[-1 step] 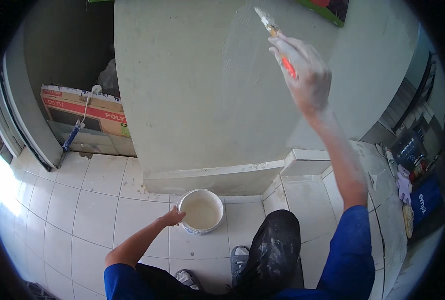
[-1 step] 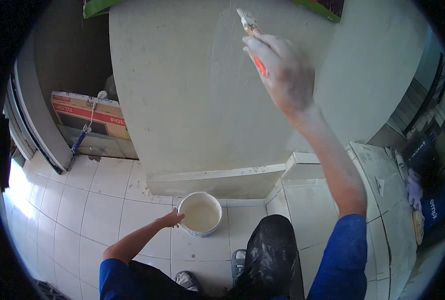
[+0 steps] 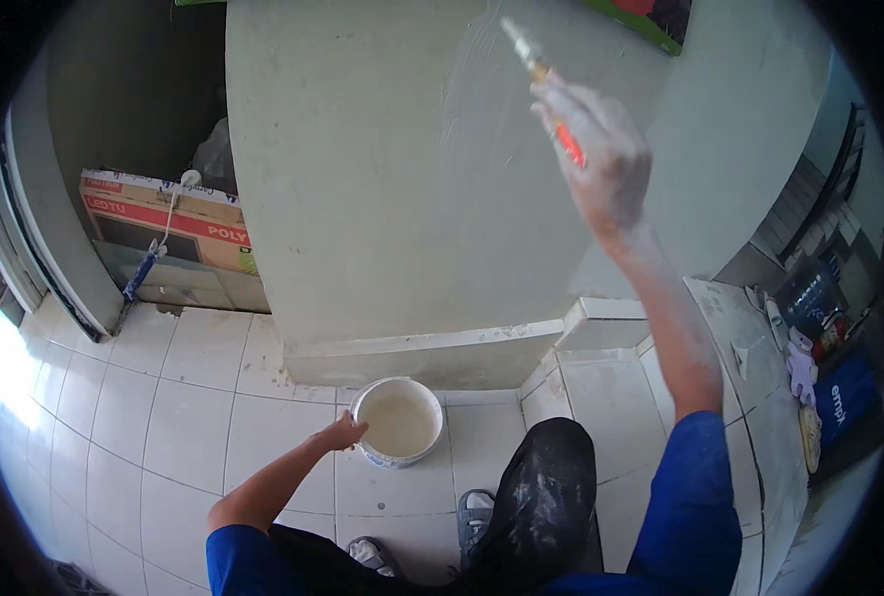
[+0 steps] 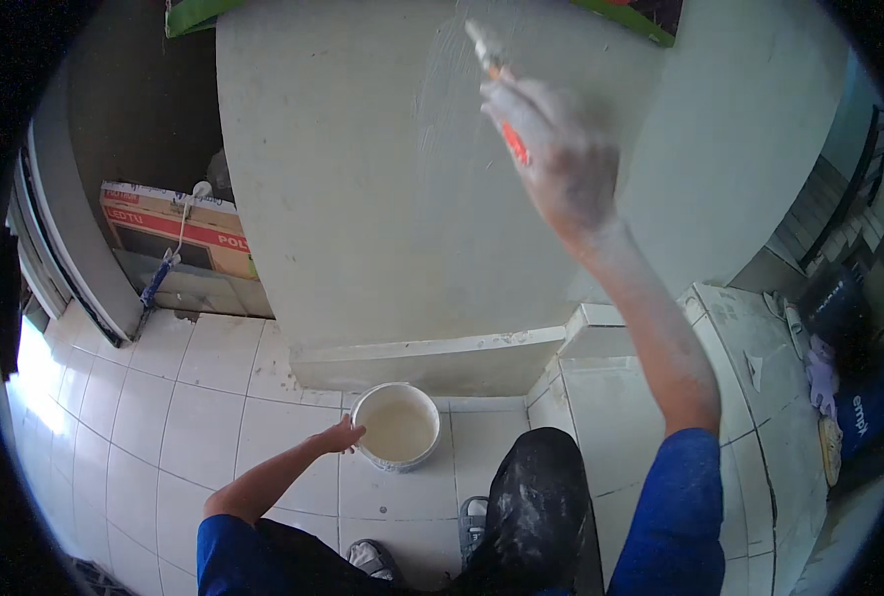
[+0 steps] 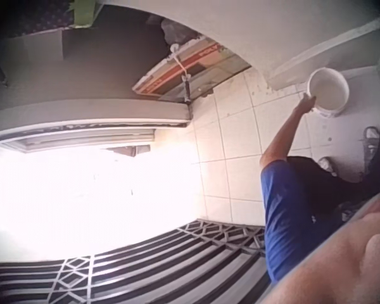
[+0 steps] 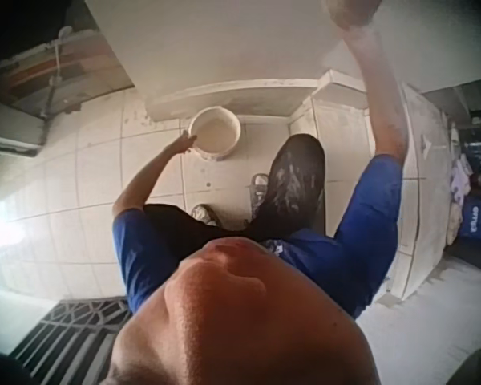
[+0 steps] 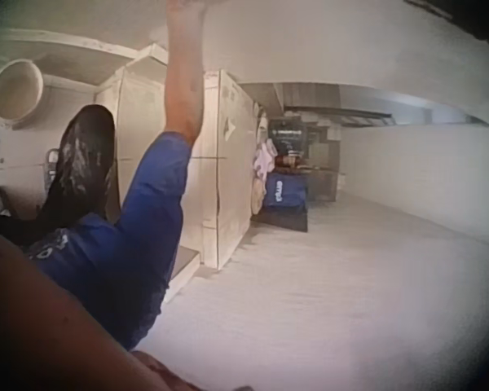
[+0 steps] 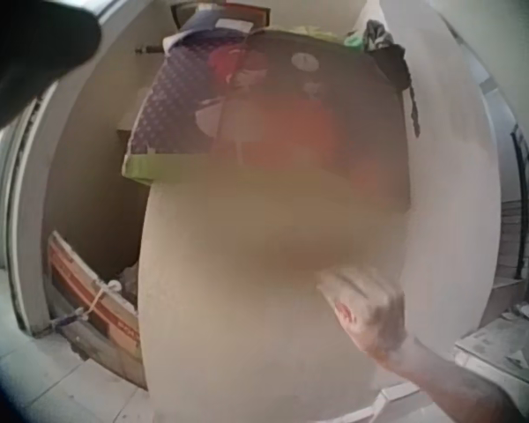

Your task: The person paints a wall with white paint using a paintbrush, dipping the brush into a paint bucket to load it with paint.

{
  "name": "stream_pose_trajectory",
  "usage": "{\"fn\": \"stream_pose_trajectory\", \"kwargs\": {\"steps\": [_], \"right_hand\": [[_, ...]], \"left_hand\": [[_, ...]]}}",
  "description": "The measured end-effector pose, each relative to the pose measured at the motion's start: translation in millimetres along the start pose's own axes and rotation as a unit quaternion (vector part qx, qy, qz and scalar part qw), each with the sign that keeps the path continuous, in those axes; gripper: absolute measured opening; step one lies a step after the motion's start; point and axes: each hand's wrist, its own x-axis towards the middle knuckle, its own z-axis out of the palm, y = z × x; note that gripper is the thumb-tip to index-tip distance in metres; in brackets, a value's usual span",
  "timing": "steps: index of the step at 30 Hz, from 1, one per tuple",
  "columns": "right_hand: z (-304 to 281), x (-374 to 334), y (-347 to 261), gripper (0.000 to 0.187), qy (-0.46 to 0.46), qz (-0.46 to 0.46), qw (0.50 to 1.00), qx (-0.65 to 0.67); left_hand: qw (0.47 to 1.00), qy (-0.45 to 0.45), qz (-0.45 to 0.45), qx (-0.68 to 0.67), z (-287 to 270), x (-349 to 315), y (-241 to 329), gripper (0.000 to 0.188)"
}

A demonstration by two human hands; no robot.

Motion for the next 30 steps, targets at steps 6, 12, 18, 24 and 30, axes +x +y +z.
{"fn": "stream_pose_trajectory", "kwargs": {"steps": [6, 12, 18, 24, 30], "right_hand": [[13.6, -94.7, -62.7, 0.012, -0.237, 0.031, 0.966, 0.096], [3.3, -99.2, -65.6, 0.014, -0.348, 0.114, 0.902, 0.229], [3.5, -20.4, -22.7, 0.021, -0.055, 0.078, 0.989, 0.11], [20.6, 14.7, 11.6, 0.026, 0.027, 0.013, 1.0, -0.007], [35.1, 17.4, 10.4, 0.021, -0.035, 0.026, 0.998, -0.048]], "left_hand": [[1.0, -0.001, 0.01, -0.013, 3.2, 0.8, -3.8, 0.075], [1.0, 0.005, -0.001, 0.005, 2.5, 0.8, -5.0, 0.074], [1.0, -0.005, -0.007, -0.009, 1.9, 3.0, -9.8, 0.072], [1.0, -0.006, -0.004, -0.019, 3.3, 1.6, -2.6, 0.073], [0.999, -0.005, 0.006, -0.034, 4.1, 5.1, -11.0, 0.075]]}}
